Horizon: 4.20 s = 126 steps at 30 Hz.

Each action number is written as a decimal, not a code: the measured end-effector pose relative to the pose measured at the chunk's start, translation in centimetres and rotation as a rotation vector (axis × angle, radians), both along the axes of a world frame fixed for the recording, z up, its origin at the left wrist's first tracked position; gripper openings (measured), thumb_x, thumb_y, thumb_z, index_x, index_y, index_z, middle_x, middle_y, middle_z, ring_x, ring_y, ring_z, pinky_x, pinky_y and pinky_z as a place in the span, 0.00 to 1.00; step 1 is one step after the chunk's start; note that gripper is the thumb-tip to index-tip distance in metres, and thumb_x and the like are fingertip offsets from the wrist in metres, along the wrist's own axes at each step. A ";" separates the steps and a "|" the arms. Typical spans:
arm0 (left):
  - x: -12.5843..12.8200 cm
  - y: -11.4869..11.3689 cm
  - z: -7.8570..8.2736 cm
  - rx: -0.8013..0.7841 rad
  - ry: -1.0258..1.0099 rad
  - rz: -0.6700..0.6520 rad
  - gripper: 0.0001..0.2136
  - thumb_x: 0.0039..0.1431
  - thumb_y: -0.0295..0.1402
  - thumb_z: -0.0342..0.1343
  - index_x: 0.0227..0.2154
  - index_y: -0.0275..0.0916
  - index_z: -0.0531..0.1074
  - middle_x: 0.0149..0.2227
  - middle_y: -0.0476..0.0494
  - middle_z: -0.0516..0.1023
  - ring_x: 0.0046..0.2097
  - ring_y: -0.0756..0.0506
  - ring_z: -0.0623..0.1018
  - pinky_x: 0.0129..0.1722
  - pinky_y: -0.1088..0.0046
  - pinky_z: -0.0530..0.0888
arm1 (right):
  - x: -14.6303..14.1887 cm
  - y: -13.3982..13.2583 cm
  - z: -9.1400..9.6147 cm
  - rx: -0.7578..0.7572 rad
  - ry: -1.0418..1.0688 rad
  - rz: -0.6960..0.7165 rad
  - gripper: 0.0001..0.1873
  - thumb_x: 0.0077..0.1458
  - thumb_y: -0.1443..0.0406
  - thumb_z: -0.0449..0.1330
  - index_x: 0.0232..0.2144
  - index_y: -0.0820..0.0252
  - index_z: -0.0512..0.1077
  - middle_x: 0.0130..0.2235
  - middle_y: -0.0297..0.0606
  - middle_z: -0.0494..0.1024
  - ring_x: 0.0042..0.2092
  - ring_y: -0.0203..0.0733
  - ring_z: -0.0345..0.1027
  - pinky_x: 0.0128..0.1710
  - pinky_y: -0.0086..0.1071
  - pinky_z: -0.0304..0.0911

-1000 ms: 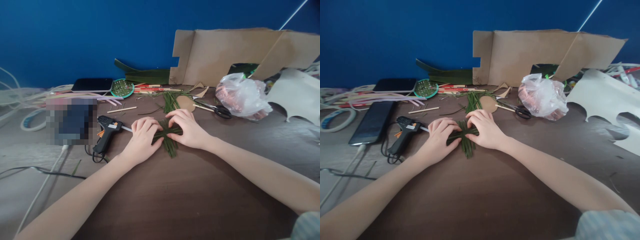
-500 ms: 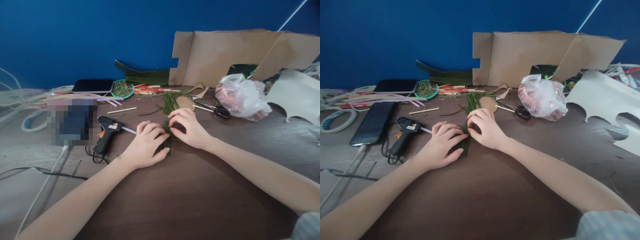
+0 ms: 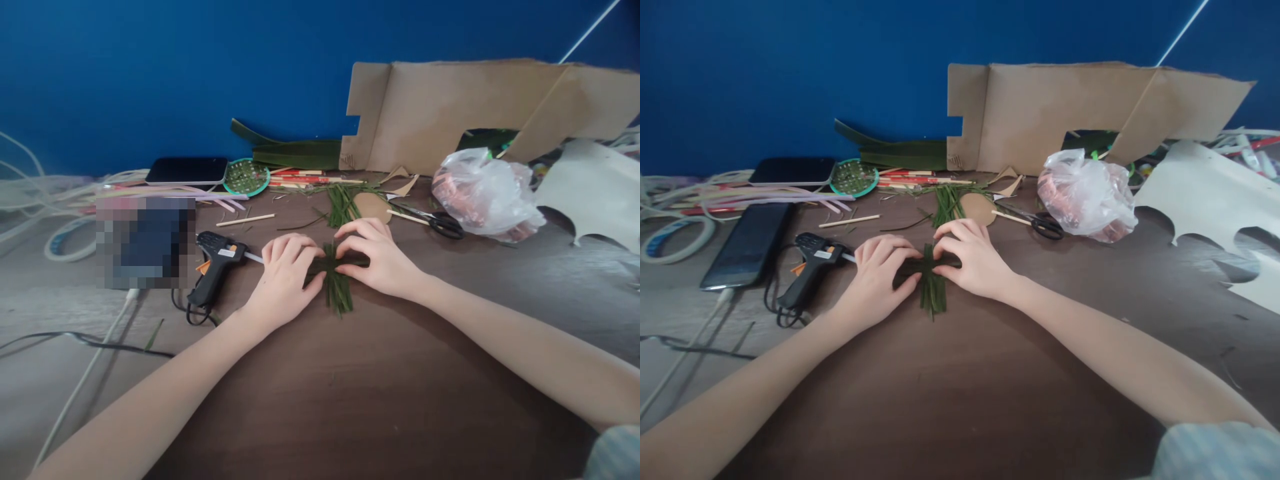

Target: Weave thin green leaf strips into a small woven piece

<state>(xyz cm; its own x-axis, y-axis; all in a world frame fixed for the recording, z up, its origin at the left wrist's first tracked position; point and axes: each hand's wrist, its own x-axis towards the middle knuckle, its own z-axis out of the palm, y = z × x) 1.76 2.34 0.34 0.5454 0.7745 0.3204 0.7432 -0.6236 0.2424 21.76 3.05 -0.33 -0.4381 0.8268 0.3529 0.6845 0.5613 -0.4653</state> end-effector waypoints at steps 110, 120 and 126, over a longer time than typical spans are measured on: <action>0.0 -0.4 0.4 0.101 0.075 -0.144 0.10 0.60 0.30 0.45 0.41 0.37 0.70 0.43 0.42 0.76 0.48 0.43 0.71 0.48 0.62 0.63 | 0.3 1.3 -0.3 0.054 0.074 -0.117 0.17 0.50 0.74 0.49 0.40 0.56 0.68 0.47 0.38 0.73 0.52 0.47 0.60 0.53 0.46 0.53; -1.0 1.5 0.6 0.127 0.157 0.180 0.13 0.56 0.26 0.44 0.42 0.35 0.68 0.54 0.37 0.70 0.58 0.36 0.63 0.50 0.53 0.62 | 0.4 1.2 -0.4 0.051 0.082 -0.107 0.15 0.50 0.74 0.50 0.39 0.57 0.68 0.46 0.40 0.74 0.50 0.46 0.62 0.52 0.45 0.54; -1.3 1.8 0.5 0.099 0.146 0.159 0.14 0.56 0.26 0.44 0.43 0.36 0.70 0.46 0.40 0.76 0.52 0.38 0.68 0.47 0.56 0.63 | 0.5 1.3 -0.6 0.063 0.098 -0.107 0.14 0.50 0.74 0.50 0.38 0.56 0.68 0.45 0.40 0.73 0.50 0.47 0.62 0.52 0.46 0.55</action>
